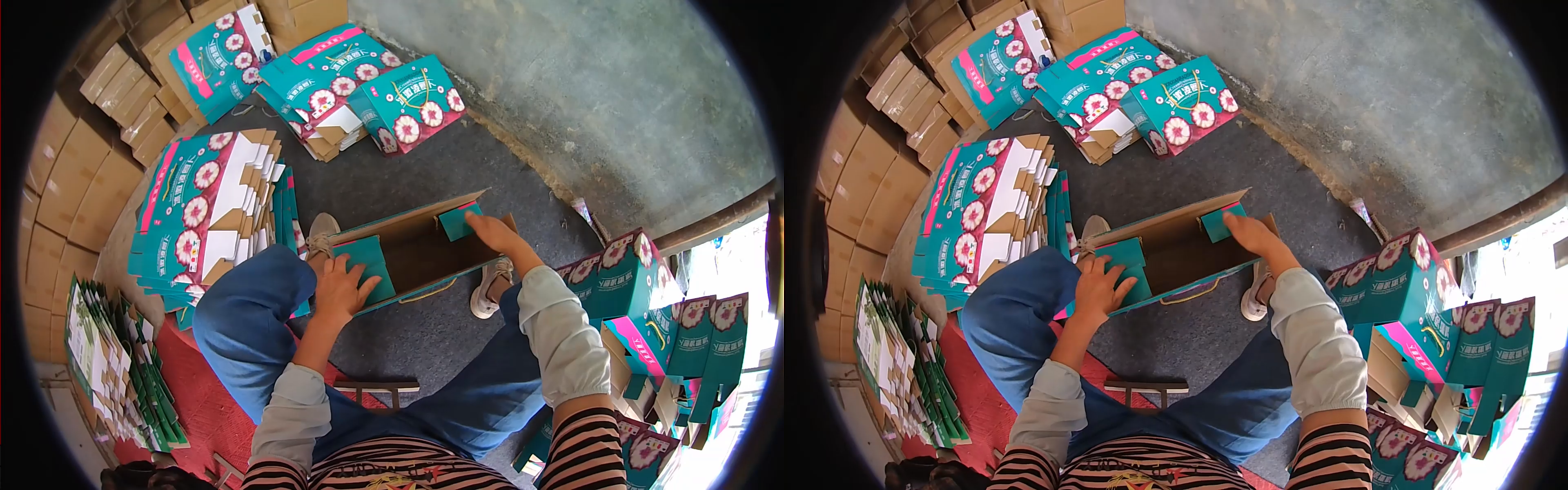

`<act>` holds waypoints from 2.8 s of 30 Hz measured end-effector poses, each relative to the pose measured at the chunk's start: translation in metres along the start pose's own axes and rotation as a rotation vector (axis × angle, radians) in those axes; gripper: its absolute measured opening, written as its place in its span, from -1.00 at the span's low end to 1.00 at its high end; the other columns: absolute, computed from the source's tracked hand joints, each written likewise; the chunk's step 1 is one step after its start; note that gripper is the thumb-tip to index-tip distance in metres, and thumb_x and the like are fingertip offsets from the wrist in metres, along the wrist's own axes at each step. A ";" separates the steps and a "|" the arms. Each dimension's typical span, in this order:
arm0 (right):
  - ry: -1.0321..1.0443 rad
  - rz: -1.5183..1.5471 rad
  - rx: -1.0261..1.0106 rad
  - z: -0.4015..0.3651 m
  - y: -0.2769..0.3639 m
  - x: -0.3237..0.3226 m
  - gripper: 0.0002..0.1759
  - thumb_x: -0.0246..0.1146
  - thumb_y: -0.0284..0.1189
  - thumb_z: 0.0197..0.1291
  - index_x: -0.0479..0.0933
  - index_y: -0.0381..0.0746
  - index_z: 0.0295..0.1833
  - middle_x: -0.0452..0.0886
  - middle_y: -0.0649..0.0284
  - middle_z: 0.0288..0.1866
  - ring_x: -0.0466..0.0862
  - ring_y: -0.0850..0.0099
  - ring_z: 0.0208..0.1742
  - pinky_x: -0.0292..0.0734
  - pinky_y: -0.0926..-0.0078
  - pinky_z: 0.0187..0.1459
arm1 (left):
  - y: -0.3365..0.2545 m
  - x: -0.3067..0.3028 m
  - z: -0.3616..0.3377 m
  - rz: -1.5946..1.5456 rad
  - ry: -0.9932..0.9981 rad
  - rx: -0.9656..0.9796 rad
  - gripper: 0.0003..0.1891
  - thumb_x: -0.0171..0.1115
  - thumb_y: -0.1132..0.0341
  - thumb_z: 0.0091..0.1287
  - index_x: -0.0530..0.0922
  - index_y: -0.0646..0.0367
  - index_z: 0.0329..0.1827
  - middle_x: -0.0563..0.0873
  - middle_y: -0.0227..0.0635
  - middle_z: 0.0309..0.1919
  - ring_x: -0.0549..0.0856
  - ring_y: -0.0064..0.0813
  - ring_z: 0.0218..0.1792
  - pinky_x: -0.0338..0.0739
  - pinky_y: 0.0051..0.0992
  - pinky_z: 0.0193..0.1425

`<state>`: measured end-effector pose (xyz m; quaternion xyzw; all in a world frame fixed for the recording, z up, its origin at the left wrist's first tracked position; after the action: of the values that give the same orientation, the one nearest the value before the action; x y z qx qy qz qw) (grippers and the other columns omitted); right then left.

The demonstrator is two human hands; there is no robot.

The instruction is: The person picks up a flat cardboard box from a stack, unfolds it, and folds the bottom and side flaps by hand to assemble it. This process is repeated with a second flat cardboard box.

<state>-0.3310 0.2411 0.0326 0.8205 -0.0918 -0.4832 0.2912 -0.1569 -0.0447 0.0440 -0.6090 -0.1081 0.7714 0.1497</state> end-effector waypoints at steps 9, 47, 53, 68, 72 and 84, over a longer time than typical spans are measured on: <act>-0.029 0.552 0.434 -0.004 0.003 -0.021 0.30 -0.23 0.58 -0.01 0.08 -0.36 0.49 0.41 -0.15 0.31 0.46 0.01 0.28 0.24 0.00 0.28 | 0.005 -0.015 0.006 -0.161 0.087 -0.147 -0.31 0.16 -0.20 0.28 0.59 0.43 -0.04 0.59 0.06 0.11 0.54 0.05 0.13 0.44 -0.17 0.20; -0.008 -0.780 -0.135 0.015 0.053 -0.002 0.07 0.62 -0.15 -0.32 0.27 -0.17 0.36 0.44 0.10 0.24 0.63 0.15 0.12 0.61 0.26 0.00 | 0.015 -0.033 -0.004 -0.529 0.085 -0.232 -0.59 -0.04 0.01 0.48 0.55 0.17 0.05 0.57 -0.07 0.01 0.59 -0.11 0.02 0.46 -0.27 0.09; 0.055 -0.751 -0.202 0.031 0.062 0.030 0.12 0.63 -0.27 -0.34 0.18 -0.17 0.40 0.40 0.10 0.24 0.65 0.09 0.03 0.60 0.22 0.00 | 0.004 -0.024 0.012 -0.178 0.179 -0.048 -0.51 0.06 -0.03 0.40 0.48 0.02 0.30 0.48 -0.06 0.21 0.45 -0.04 0.25 0.32 -0.13 0.28; -0.063 -0.800 -0.231 0.034 0.060 0.039 -0.04 0.65 -0.32 -0.38 0.27 -0.17 0.20 0.46 0.17 0.07 0.70 0.18 -0.10 0.66 0.31 -0.21 | 0.012 0.038 0.022 0.126 0.093 0.075 -0.30 0.25 0.02 0.27 0.26 -0.03 0.47 0.17 -0.09 0.48 0.12 -0.04 0.49 0.03 0.09 0.46; -0.129 -0.821 -0.204 0.024 0.068 0.016 -0.36 0.52 -0.29 -0.11 0.42 -0.18 0.10 0.52 0.14 0.03 0.70 0.17 -0.08 0.65 0.27 -0.20 | 0.012 0.041 0.024 0.110 0.093 0.055 -0.34 0.22 0.06 0.30 0.26 -0.09 0.47 0.17 -0.13 0.48 0.12 -0.05 0.49 0.04 0.10 0.45; 0.291 -0.097 0.059 -0.011 -0.006 -0.014 -0.39 0.02 0.10 0.30 0.63 -0.23 0.00 0.67 0.06 0.01 0.64 0.06 -0.02 0.48 0.17 0.09 | 0.013 0.044 0.022 0.088 0.058 0.058 -0.36 0.23 0.10 0.29 0.29 -0.12 0.45 0.19 -0.14 0.47 0.14 -0.06 0.48 0.04 0.09 0.46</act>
<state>-0.3292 0.2566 0.0434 0.8935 -0.0231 -0.3698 0.2538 -0.1884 -0.0407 0.0050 -0.6305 -0.0543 0.7622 0.1363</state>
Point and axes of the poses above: each hand's wrist, its own z-axis towards the middle knuckle, its own x-axis out of the palm, y = z × x, the point moved 6 cm from there along z, towards the middle knuckle
